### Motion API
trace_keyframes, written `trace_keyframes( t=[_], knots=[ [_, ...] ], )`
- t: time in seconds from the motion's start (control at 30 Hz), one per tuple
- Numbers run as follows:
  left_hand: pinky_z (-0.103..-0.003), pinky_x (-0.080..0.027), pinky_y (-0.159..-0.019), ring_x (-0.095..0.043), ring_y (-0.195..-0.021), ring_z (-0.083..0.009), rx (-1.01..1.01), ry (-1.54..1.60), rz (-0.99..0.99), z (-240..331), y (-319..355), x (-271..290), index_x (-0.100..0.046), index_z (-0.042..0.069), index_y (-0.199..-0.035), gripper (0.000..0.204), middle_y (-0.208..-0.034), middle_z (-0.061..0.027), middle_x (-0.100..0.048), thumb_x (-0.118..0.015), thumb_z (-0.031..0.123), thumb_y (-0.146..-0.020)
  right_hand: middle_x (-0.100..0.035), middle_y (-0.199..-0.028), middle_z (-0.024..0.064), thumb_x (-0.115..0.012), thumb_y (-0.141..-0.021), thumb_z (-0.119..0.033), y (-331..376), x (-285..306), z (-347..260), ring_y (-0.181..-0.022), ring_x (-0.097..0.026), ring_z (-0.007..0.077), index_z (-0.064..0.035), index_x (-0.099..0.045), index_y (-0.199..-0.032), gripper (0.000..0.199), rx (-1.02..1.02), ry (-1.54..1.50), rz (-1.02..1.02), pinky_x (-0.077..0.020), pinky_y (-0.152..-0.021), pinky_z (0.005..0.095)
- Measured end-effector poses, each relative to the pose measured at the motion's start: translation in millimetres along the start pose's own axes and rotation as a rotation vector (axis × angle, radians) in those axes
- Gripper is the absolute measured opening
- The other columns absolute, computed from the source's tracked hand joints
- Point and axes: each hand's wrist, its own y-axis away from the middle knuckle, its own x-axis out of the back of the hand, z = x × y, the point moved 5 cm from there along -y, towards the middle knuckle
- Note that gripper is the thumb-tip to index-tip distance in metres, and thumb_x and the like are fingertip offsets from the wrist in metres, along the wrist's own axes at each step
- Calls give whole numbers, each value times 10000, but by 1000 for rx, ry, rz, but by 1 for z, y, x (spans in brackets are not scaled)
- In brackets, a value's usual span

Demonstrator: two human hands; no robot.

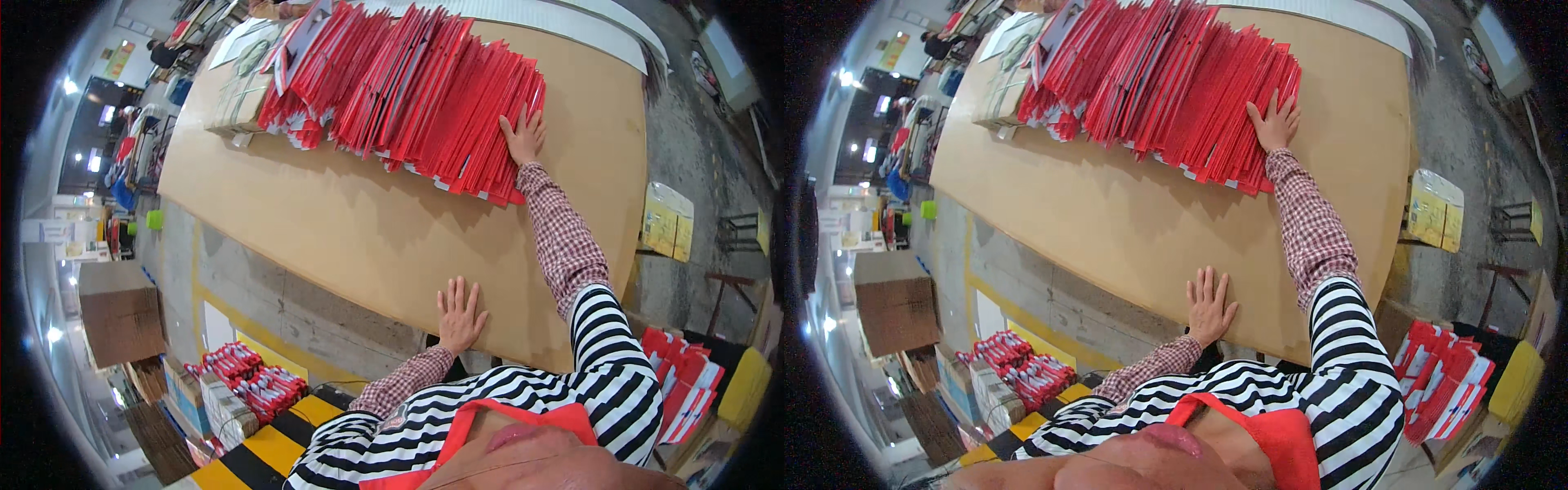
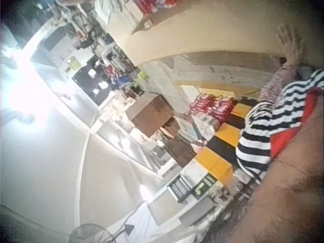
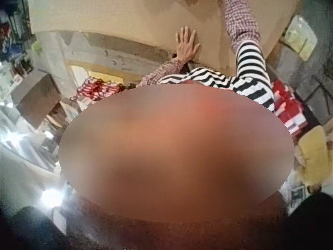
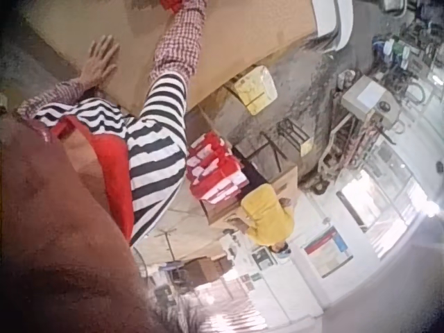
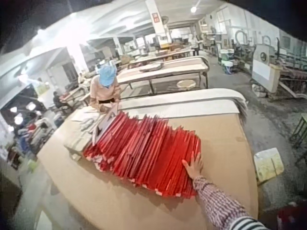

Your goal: The person folds flat cardboard pieces into small red-and-white boxes at a work table. They repeatedly pick up a flat piece, fold it into a box shape, and place the finished box onto a growing stack on the table.

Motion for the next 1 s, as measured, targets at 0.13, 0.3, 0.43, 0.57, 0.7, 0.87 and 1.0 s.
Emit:
trace_keyframes(
  t=[0.13,0.3,0.43,0.57,0.7,0.87,1.0],
  knots=[
    [-585,-64,-1179,-113,-1499,-388,35,13,19,-1,11,0,-330,125,-1529,722,-1612,-207,-165,-542,462,-926,-66,-1611,274,-288,-854,-843,-1,-18,-3,-1460,-67,519,-177,-151,-1586,998,58,44,-25,-56,-1185,575],
    [-565,-63,-1192,-107,-1508,-351,25,32,38,-5,8,3,-339,136,-1522,701,-1612,-188,-181,-528,467,-933,-147,-1593,287,-287,-890,-801,-6,-5,6,-1460,-160,474,-130,-176,-1577,967,61,84,-11,-120,-1174,579],
    [-552,-71,-1199,-115,-1509,-342,60,86,88,-10,17,5,-343,139,-1517,675,-1613,-180,-184,-509,463,-948,-178,-1589,271,-350,-928,-721,49,-2,-42,-1436,-221,477,-194,-180,-1578,854,-76,-34,3,-182,-1140,626],
    [-550,-60,-1205,-107,-1512,-342,-19,133,143,-13,17,14,-352,135,-1510,676,-1616,-178,-181,-518,459,-941,-288,-1548,267,-372,-971,-634,14,-17,7,-1414,-301,431,-134,-212,-1564,792,116,-134,88,-245,-1129,590],
    [-561,-87,-1197,-132,-1500,-372,-17,155,307,-21,21,-16,-363,95,-1494,722,-1590,-221,-218,-491,535,-936,-349,-1525,237,-441,-994,-470,67,18,-25,-1392,-359,371,-76,-301,-1511,665,311,-266,148,-297,-1129,518],
    [-547,-111,-1146,-199,-1413,-360,-137,456,234,-34,16,-10,-468,64,-1360,720,-1489,-206,-308,-526,598,-880,-388,-1503,204,-547,-1003,-244,262,32,-180,-1370,-398,326,-12,-419,-1435,507,695,-402,-266,-343,-1128,442],
    [-506,-417,-905,-561,-1052,-353,-40,861,68,-81,37,8,-637,75,-1041,450,-1094,-205,-597,-561,489,-882,-318,-1546,226,-586,-983,-270,403,-71,-331,-1398,-361,372,-43,-367,-1482,590,1296,-84,-746,-321,-1130,466]
  ],
)
